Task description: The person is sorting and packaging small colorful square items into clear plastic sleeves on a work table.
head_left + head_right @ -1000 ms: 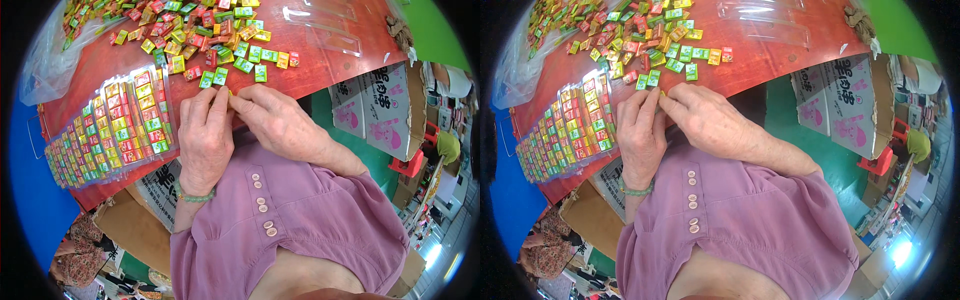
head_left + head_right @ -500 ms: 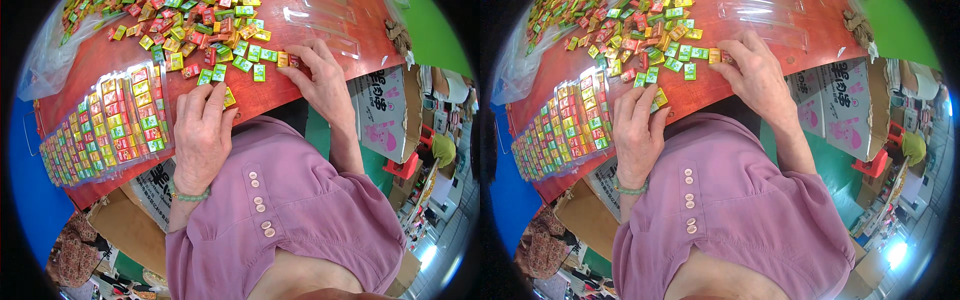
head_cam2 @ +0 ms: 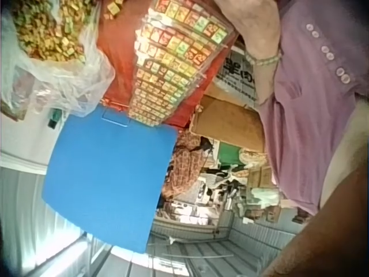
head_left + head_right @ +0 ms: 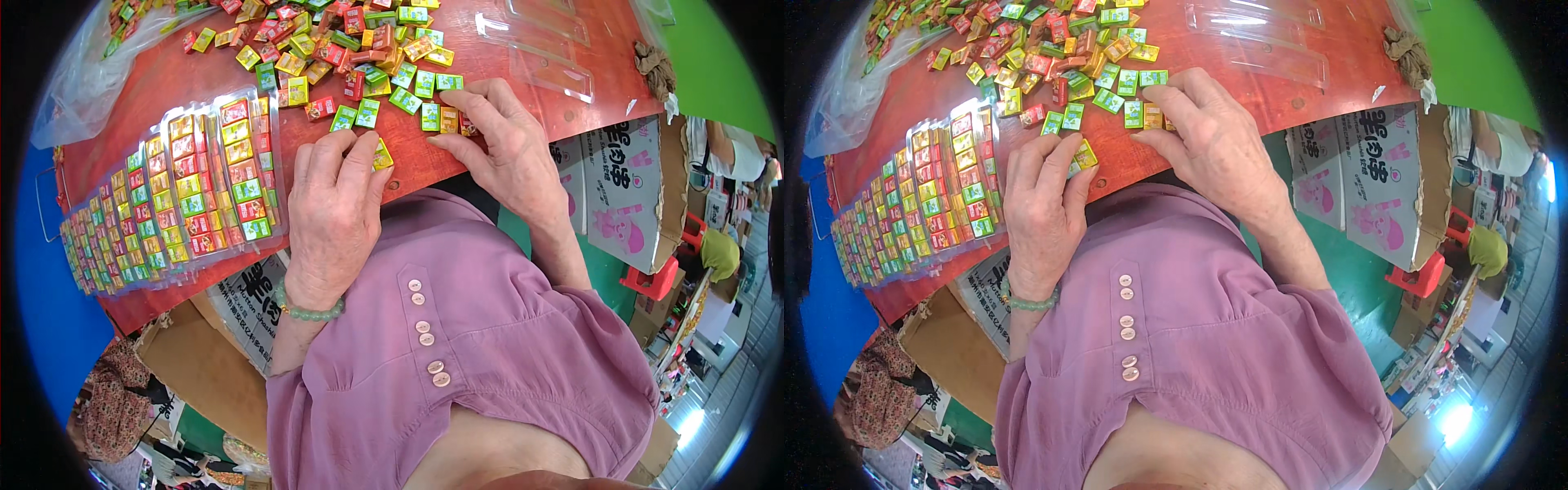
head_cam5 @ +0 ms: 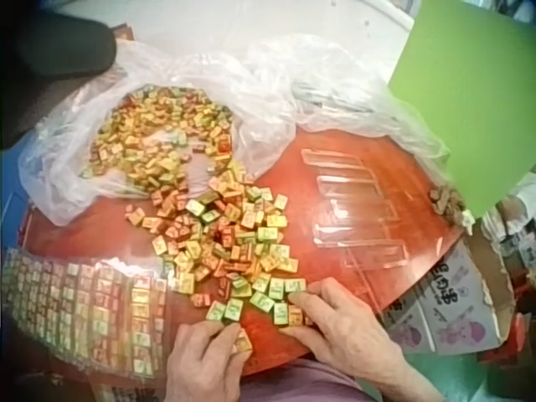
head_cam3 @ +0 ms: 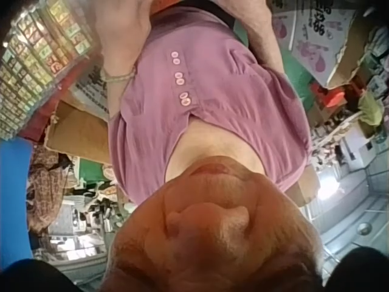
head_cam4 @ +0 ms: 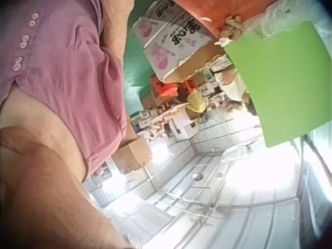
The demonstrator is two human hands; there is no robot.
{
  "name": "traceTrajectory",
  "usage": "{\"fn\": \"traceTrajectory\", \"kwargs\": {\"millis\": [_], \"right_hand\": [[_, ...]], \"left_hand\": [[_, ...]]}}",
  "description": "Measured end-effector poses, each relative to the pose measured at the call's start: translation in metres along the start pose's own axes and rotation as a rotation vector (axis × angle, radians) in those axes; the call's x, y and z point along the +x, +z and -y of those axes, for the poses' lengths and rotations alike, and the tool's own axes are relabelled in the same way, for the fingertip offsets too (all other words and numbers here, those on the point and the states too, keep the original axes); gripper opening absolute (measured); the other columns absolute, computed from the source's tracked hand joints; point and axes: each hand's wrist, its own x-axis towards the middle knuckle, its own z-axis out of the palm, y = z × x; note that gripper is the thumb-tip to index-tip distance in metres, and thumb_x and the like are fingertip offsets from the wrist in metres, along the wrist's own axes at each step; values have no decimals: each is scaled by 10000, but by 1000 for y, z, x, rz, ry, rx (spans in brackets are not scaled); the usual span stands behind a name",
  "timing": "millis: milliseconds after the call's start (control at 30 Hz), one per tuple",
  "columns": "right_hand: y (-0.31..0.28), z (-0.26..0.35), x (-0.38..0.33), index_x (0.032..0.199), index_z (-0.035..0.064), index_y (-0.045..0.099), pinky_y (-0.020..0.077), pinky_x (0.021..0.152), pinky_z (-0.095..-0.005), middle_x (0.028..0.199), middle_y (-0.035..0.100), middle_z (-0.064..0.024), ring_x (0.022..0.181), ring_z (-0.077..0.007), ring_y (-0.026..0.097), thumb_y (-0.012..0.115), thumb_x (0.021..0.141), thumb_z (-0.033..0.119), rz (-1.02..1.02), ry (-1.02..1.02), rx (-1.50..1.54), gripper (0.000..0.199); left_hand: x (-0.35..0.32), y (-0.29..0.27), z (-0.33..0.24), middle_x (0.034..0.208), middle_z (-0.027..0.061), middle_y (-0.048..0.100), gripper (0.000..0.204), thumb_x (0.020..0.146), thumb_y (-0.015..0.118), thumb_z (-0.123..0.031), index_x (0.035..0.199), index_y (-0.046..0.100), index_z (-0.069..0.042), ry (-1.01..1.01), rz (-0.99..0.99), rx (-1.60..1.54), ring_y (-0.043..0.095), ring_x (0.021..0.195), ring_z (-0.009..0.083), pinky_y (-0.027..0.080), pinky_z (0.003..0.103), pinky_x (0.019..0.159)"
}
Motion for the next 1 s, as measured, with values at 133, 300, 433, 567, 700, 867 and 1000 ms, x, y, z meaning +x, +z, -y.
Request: {"fn": "traceTrajectory", "kwargs": {"millis": [133, 300, 433, 567, 700, 867, 1000], "right_hand": [[4, 5, 4, 1187, 36, 693, 579, 720, -374, 1093, 632, -108, 887, -252, 692, 842, 848, 154, -9, -19, -37, 388], [7, 6, 8, 1158, 36, 697, 571, 718, -377, 1071, 637, -114, 886, -273, 691, 826, 862, 163, 0, -19, -42, 347], [7, 1, 14, 1142, 33, 695, 562, 731, -384, 1053, 641, -116, 889, -295, 689, 802, 881, 157, -16, -48, -76, 308], [5, 2, 16, 1137, 35, 694, 561, 747, -388, 1056, 643, -116, 897, -302, 687, 793, 887, 146, -7, -42, -95, 290], [0, 8, 10, 1135, 45, 697, 563, 758, -388, 1055, 640, -115, 903, -300, 684, 799, 864, 138, 78, -90, -49, 304], [3, 14, 8, 1149, 54, 704, 567, 774, -384, 1055, 634, -109, 924, -291, 673, 798, 842, 124, 158, -182, 34, 328], [7, 17, 14, 1153, 52, 706, 567, 792, -389, 1062, 628, -105, 945, -291, 663, 795, 837, 117, 176, -232, 61, 335]], "left_hand": [[0, 0, 1, 1121, 154, 612, 419, 802, 800, -29, 1198, 669, 16, -9, -1, -8, 593, 956, 351, 533, 447, 802], [-1, 0, 2, 1115, 156, 611, 420, 801, 801, -30, 1198, 671, 17, -7, -12, -32, 594, 953, 350, 533, 446, 802], [-2, 0, 2, 1117, 157, 610, 418, 803, 800, -31, 1197, 670, 20, -8, -27, -26, 594, 951, 350, 534, 445, 802], [-3, 2, 3, 1118, 156, 607, 415, 801, 801, -32, 1191, 669, 25, -20, -31, -25, 595, 951, 346, 537, 437, 805], [-2, 1, 3, 1115, 153, 605, 433, 785, 810, -31, 1190, 668, 24, -24, -27, -45, 597, 953, 342, 539, 433, 808], [0, -3, 4, 1117, 146, 605, 470, 766, 823, -38, 1205, 667, 17, -6, 2, -89, 594, 955, 336, 536, 437, 805], [2, -2, 4, 1096, 130, 602, 478, 764, 829, -52, 1214, 676, -4, -4, 10, -90, 588, 947, 323, 530, 430, 794]]}}
